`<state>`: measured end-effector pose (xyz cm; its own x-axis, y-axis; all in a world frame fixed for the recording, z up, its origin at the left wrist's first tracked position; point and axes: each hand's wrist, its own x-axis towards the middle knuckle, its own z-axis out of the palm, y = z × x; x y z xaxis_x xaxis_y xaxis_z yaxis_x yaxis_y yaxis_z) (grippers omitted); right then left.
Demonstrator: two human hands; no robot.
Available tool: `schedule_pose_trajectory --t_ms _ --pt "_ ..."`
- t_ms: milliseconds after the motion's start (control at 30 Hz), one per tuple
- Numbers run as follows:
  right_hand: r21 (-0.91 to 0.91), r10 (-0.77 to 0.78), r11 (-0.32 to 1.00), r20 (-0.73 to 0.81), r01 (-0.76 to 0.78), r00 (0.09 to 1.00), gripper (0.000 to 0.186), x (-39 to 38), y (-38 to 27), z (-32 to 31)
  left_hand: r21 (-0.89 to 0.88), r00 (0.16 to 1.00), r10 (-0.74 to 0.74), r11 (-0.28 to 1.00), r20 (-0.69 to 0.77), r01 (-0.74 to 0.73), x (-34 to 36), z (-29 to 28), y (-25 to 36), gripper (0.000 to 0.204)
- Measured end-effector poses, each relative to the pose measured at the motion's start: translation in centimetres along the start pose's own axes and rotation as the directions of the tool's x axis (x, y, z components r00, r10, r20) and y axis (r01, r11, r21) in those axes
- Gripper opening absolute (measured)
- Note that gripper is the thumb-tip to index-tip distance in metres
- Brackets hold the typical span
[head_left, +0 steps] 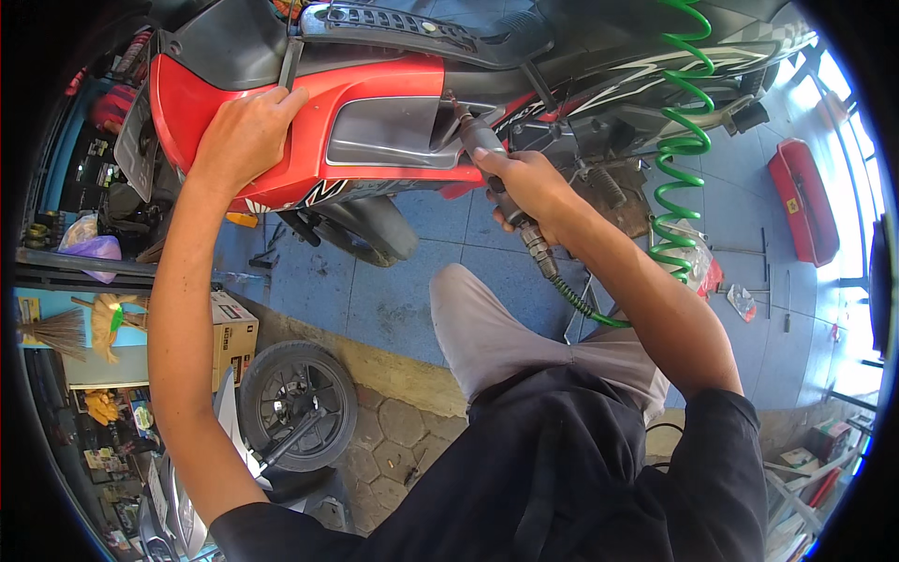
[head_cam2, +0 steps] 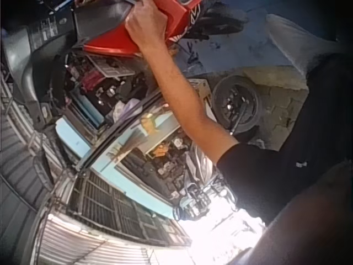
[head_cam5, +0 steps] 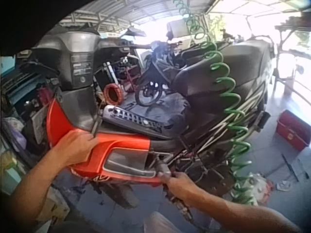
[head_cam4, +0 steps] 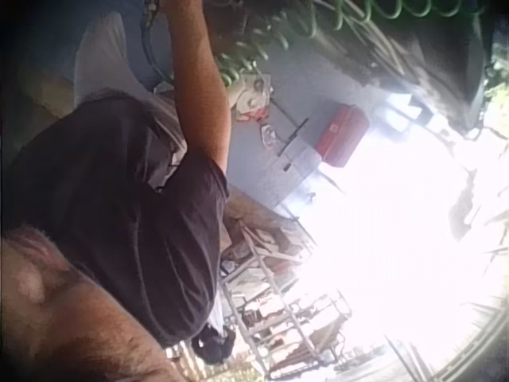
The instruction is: Remove screws from motorcycle fairing and front license plate using a pneumatic screwdriver.
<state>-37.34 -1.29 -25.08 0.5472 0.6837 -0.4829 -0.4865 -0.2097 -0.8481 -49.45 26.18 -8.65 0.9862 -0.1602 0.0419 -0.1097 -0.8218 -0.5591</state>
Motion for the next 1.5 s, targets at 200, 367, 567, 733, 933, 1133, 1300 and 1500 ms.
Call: schedule_pose_trajectory --t_ms 200,367,567,733,933,1133,1300,1500 --pt "-0.009 -0.021 1.0 0.013 0.022 1.0 0.043 -0.2 -0.4 -0.3 0.001 1.0 -0.019 1.0 -0.02 0.019 0.0 0.1 0.0 0.017" --pt "-0.015 -0.013 1.0 0.026 0.013 1.0 0.043 -0.3 -0.3 0.0 0.007 0.997 -0.053 0.999 -0.053 0.053 -0.5 -0.1 0.3 0.015" --pt "0.036 -0.067 0.997 0.06 0.065 0.996 0.047 -1.1 0.6 -0.7 -0.242 0.837 -0.462 0.883 -0.292 0.403 -1.9 -0.1 2.9 0.011" --pt "-0.02 -0.077 0.997 0.117 0.079 0.99 0.052 -3.7 0.3 0.3 -0.263 0.627 -0.746 0.665 -0.222 0.699 -2.9 0.4 6.4 0.022" --pt "-0.025 -0.068 0.997 0.196 0.074 0.978 0.056 -5.0 1.6 0.7 -0.203 0.606 -0.782 0.623 -0.142 0.756 -0.4 0.8 6.5 0.021" --pt "-0.051 -0.039 0.997 0.27 0.054 0.962 0.052 -6.3 3.1 -0.3 -0.112 0.576 -0.783 0.611 -0.236 0.784 -0.2 1.5 7.3 0.015" --pt "-0.003 -0.025 1.0 0.289 0.027 0.957 0.049 -6.9 4.0 -1.4 -0.138 0.537 -0.811 0.574 -0.232 0.807 0.1 2.1 7.3 0.018" --pt "-0.042 -0.032 0.998 0.315 0.047 0.949 0.044 -7.3 4.8 -1.9 -0.06 0.548 -0.802 0.576 -0.239 0.816 0.3 1.9 7.5 0.014"
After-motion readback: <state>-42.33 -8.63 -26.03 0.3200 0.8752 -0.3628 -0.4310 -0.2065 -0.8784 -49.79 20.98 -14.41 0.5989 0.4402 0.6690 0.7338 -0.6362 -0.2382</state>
